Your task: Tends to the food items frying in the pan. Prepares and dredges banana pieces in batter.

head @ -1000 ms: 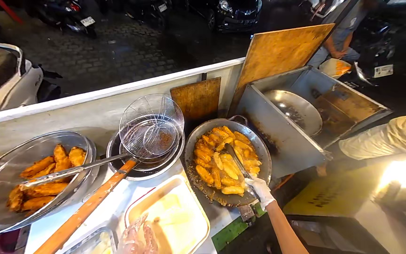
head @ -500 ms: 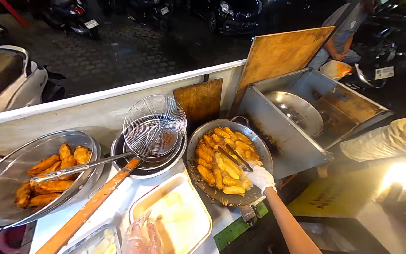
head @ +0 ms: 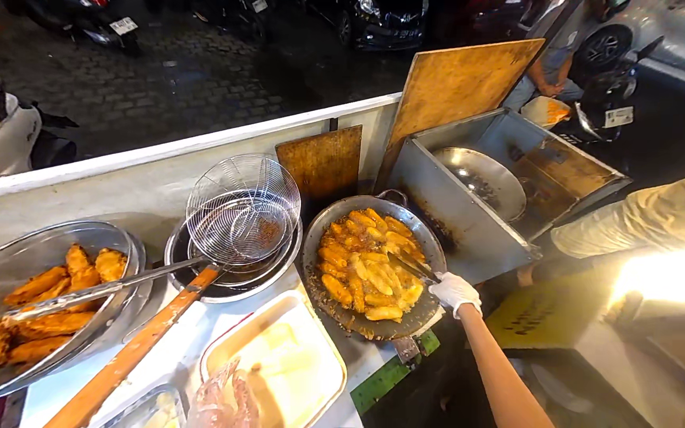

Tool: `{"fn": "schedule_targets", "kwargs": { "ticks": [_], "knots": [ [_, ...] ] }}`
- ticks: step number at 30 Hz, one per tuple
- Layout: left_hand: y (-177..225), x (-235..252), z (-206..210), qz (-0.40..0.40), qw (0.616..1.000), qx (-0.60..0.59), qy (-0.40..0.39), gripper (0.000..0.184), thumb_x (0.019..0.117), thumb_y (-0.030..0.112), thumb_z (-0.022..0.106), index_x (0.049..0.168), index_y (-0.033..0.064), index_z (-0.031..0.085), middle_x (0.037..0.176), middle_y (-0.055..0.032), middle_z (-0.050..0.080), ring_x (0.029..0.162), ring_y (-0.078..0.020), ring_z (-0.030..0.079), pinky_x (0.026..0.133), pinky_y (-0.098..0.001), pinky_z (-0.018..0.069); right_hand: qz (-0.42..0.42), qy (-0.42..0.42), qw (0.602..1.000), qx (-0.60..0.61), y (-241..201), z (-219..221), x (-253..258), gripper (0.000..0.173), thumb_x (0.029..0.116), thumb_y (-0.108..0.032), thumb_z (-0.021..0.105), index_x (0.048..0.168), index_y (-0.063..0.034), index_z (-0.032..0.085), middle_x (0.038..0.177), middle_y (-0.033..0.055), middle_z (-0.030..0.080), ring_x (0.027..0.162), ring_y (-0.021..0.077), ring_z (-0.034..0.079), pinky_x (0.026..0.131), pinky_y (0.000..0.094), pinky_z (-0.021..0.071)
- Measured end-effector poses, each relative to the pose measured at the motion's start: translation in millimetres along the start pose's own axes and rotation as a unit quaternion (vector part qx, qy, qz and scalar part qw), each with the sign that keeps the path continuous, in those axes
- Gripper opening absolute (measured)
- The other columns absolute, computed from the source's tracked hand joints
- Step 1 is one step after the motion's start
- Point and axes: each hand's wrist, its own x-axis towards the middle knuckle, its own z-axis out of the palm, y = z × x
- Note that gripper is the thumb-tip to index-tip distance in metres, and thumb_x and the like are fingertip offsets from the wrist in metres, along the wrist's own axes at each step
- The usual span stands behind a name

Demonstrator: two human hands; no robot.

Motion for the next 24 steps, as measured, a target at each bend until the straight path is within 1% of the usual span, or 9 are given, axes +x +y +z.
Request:
{"fn": "schedule_targets", "kwargs": {
  "ticks": [3,6,9,11,14,16,18,21,24],
  "knots": [
    [-49,-4,35,0.07,0.996,0.01,0.06,0.034,0.101,0.025,0.053,0.122,0.0052,0.072,0.123,-0.0183,0.07,0.122,-0.0336,0.063,0.109,-0.0485,0.0466,0.001,-0.012,1.0,-0.027,1,11,2,0.043,0.0897,-0.04,0.067,0.13,-0.0248,0.069,0.123,0.0108,0.072,0.115,0.0319,0.069,0.093,0.0607,0.0532],
    [-53,-3,37,0.074,0.996,0.013,0.052,0.035,0.1014,0.025,0.053,0.124,0.0056,0.071,0.125,-0.0174,0.069,0.123,-0.0326,0.063,0.11,-0.0484,0.0461,-0.023,-0.005,0.998,-0.061,-16,30,9,0.04,0.092,-0.039,0.062,0.127,-0.0211,0.069,0.126,0.011,0.071,0.119,0.033,0.067,0.096,0.0621,0.0523],
    [-50,-2,36,0.08,0.995,0.006,0.057,0.034,0.0996,0.023,0.054,0.122,0.0035,0.072,0.123,-0.02,0.07,0.121,-0.0374,0.063,0.108,-0.052,0.0462,-0.062,-0.004,0.994,-0.094,-26,34,9,0.043,0.0954,-0.037,0.061,0.135,-0.0216,0.066,0.133,0.0123,0.068,0.124,0.0355,0.064,0.098,0.0632,0.0506],
    [-52,-3,36,0.081,0.995,0.009,0.059,0.034,0.1005,0.024,0.053,0.122,0.0043,0.072,0.123,-0.0199,0.07,0.121,-0.037,0.063,0.108,-0.0519,0.0462,-0.076,-0.015,0.993,-0.091,-21,27,10,0.047,0.0953,-0.041,0.061,0.139,-0.025,0.063,0.132,0.012,0.068,0.124,0.0345,0.064,0.099,0.0626,0.0502],
    [-55,-4,38,0.081,0.995,0.006,0.061,0.035,0.1008,0.024,0.053,0.123,0.0046,0.071,0.123,-0.0195,0.069,0.121,-0.0365,0.063,0.108,-0.052,0.0461,-0.06,0.004,0.997,-0.042,-7,12,5,0.054,0.0943,-0.046,0.063,0.147,-0.0342,0.057,0.133,0.0097,0.069,0.122,0.0335,0.065,0.098,0.0632,0.0504],
    [-57,-4,39,0.079,0.995,0.013,0.059,0.035,0.1008,0.025,0.052,0.123,0.0056,0.071,0.124,-0.0194,0.069,0.121,-0.0365,0.063,0.108,-0.0523,0.0463,-0.038,0.035,0.998,-0.025,-1,5,-1,0.056,0.0946,-0.045,0.061,0.149,-0.0365,0.054,0.133,0.0086,0.069,0.121,0.0329,0.066,0.097,0.0622,0.0516],
    [-55,-4,38,0.074,0.995,0.021,0.059,0.035,0.1001,0.025,0.053,0.123,0.0069,0.071,0.123,-0.0194,0.07,0.121,-0.0366,0.063,0.107,-0.0529,0.0461,-0.017,0.051,0.998,-0.044,-3,-1,-3,0.055,0.0934,-0.041,0.062,0.147,-0.0332,0.057,0.132,0.0096,0.069,0.121,0.0341,0.066,0.095,0.0623,0.0522],
    [-54,-4,38,0.068,0.996,0.024,0.061,0.035,0.1006,0.028,0.053,0.124,0.0085,0.071,0.125,-0.0182,0.069,0.122,-0.0352,0.062,0.109,-0.0523,0.0446,-0.012,0.05,0.994,-0.092,-11,4,9,0.052,0.0886,-0.038,0.066,0.139,-0.022,0.063,0.131,0.0132,0.069,0.122,0.0353,0.066,0.095,0.0635,0.0517],
    [-53,-5,37,0.068,0.996,0.01,0.057,0.035,0.1002,0.026,0.054,0.124,0.0073,0.071,0.126,-0.0194,0.068,0.123,-0.0368,0.062,0.108,-0.0525,0.0459,-0.018,0.066,0.991,-0.114,-25,26,19,0.056,0.0868,-0.029,0.069,0.14,-0.0123,0.06,0.133,0.0183,0.066,0.119,0.0396,0.065,0.092,0.0638,0.0532]
  ]
}}
